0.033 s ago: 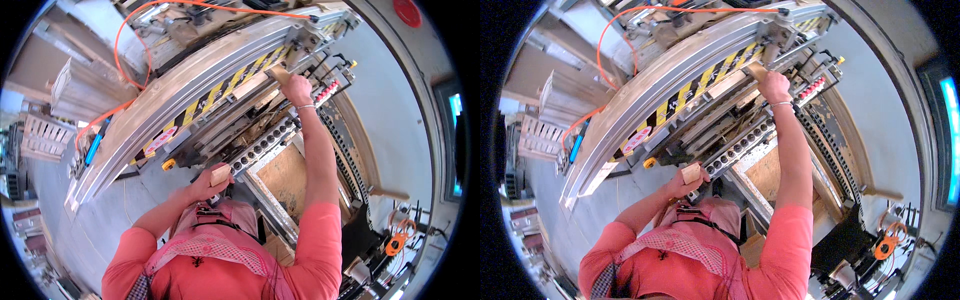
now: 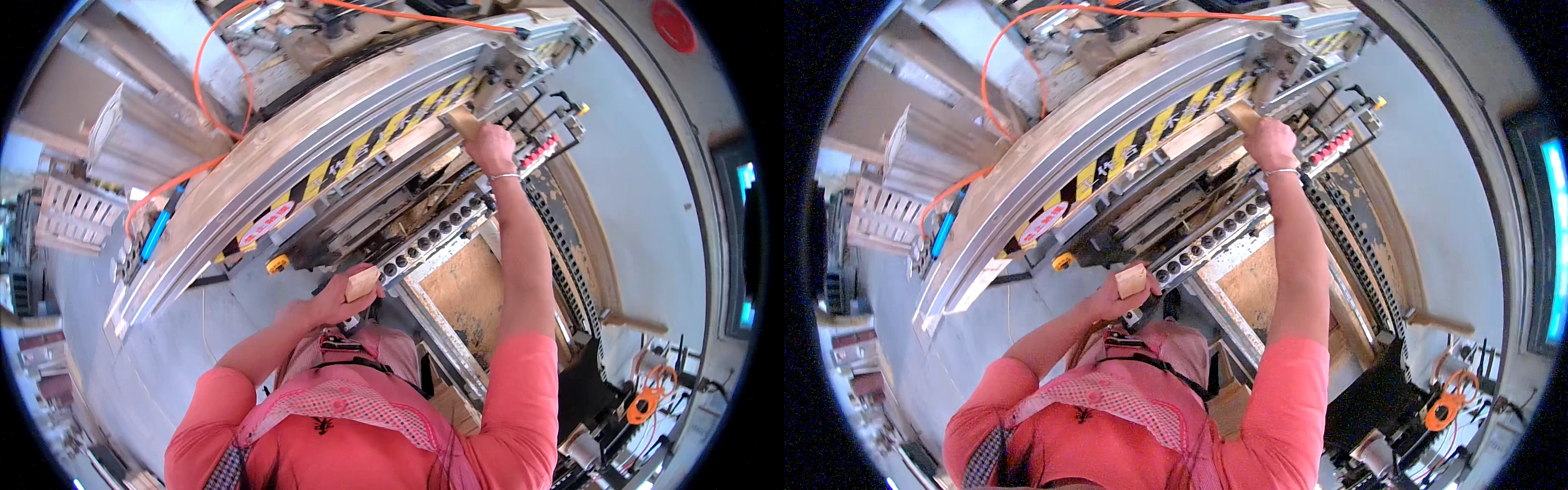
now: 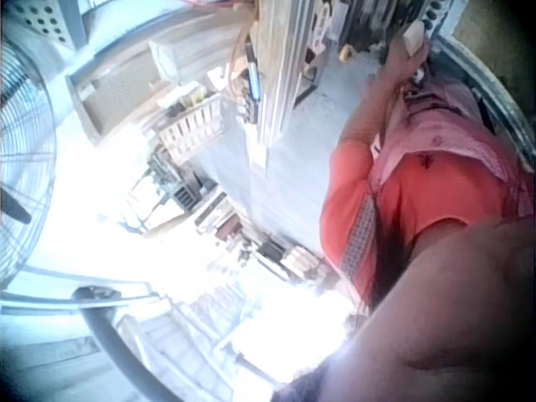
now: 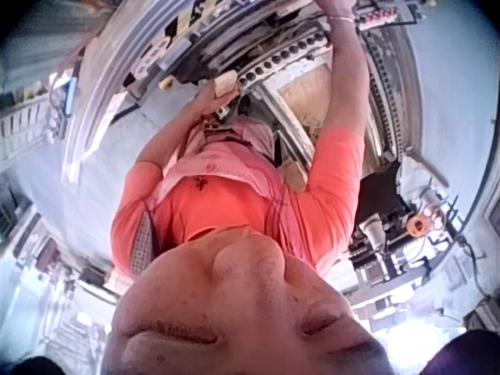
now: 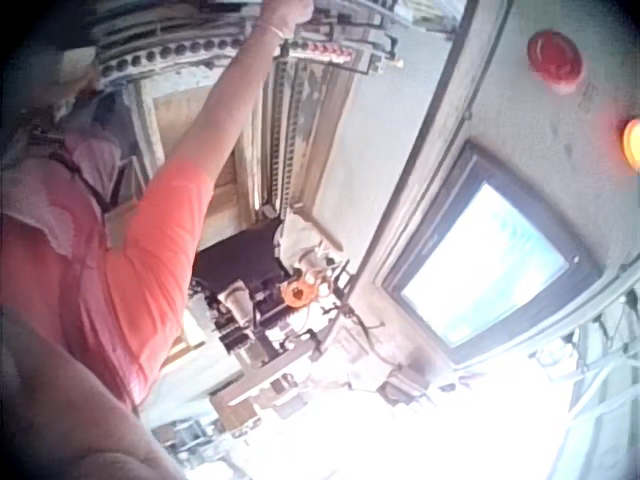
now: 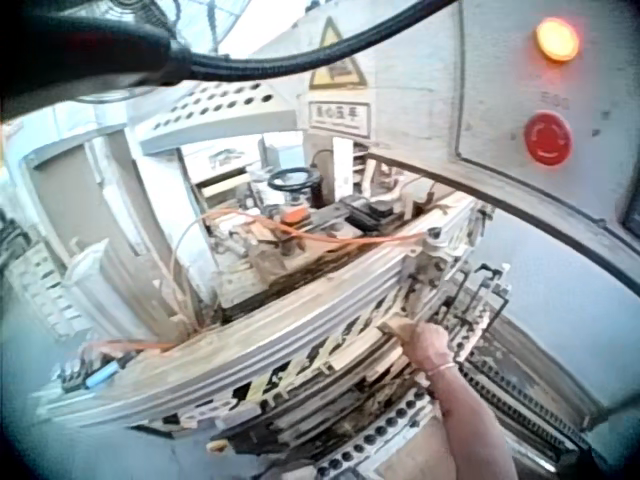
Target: The person operates a woodworking machine to process small wooden blocks. They feed the blocks into the machine one by one, retrieve the processed pieces, and stack them on a nearby table. The person occasionally adjusts the machine's settings and clears the output area.
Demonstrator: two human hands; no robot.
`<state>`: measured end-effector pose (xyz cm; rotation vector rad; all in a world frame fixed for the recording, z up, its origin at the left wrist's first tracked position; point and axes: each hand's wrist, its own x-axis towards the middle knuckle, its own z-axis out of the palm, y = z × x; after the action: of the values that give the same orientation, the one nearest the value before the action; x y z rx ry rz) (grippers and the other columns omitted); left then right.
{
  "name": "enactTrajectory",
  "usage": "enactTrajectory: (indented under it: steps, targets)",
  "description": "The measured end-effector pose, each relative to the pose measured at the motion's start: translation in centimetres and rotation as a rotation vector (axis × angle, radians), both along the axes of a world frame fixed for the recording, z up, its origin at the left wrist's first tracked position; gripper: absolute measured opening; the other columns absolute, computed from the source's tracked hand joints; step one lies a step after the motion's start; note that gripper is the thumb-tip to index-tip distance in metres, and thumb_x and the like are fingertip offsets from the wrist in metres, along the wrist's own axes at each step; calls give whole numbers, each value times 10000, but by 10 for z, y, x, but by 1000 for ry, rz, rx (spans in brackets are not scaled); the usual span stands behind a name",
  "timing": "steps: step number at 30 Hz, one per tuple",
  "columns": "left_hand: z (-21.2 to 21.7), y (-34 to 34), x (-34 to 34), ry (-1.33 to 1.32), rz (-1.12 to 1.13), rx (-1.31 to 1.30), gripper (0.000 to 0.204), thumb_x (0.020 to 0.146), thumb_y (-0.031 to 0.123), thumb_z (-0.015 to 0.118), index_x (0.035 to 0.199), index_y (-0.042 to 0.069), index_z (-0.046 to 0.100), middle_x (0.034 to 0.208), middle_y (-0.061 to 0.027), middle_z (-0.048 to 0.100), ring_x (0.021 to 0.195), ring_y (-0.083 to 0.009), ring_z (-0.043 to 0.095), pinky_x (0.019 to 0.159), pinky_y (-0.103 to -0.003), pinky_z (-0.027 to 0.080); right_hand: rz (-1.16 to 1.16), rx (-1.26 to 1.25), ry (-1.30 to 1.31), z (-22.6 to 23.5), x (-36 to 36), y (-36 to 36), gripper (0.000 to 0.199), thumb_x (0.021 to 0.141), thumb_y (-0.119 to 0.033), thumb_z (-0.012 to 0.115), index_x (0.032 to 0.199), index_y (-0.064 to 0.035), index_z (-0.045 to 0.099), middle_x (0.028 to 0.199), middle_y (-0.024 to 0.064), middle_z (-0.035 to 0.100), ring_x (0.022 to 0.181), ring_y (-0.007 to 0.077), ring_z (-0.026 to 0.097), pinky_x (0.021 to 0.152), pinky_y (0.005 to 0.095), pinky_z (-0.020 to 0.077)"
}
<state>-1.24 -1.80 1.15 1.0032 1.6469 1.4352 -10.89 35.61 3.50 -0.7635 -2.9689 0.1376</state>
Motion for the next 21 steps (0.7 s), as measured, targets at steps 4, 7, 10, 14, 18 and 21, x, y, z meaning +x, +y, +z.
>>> enactTrajectory:
  steps: [4,7,10,14,18,21]
  targets:
    - [0,-3,5,-80,91,52,97,849,84,554,909,8,564,871,-52,589,833,-154,538,889,-315,389,3,1,-34,2,-4,-6,287,696,-256,606,833,-9,656,846,194,655,810,331,648,737,402,524]
    - [15,-15,17,-222,248,120,106,848,84,557,927,13,558,880,-57,592,846,-144,545,838,-313,423,-1,16,-91,6,-4,-5,364,718,-345,629,867,-14,660,909,205,648,860,330,638,760,411,516]
    - [32,-38,26,-240,392,100,156,870,150,540,953,19,548,919,-75,602,858,-135,545,786,-299,436,13,72,-87,3,-4,-2,382,699,-373,640,840,-20,667,881,197,652,843,330,640,746,407,520]
    - [31,-88,54,-541,675,228,173,875,194,520,903,27,555,923,-105,599,854,-175,554,787,-317,444,46,123,-105,0,-9,-6,449,693,-441,651,853,-21,670,868,196,653,837,336,640,744,413,519]
    - [22,-153,74,-474,1008,80,244,880,254,543,929,15,553,847,-72,594,768,-155,572,712,-294,477,64,92,-99,10,-3,-14,446,720,-427,605,847,-5,673,879,238,635,857,364,624,757,443,501]
    - [-3,-212,79,-480,1254,25,283,885,282,539,1009,27,541,834,-47,589,733,-156,592,679,-292,493,63,95,-118,13,-3,-18,493,729,-478,623,867,-6,661,890,247,630,855,387,615,738,460,503]
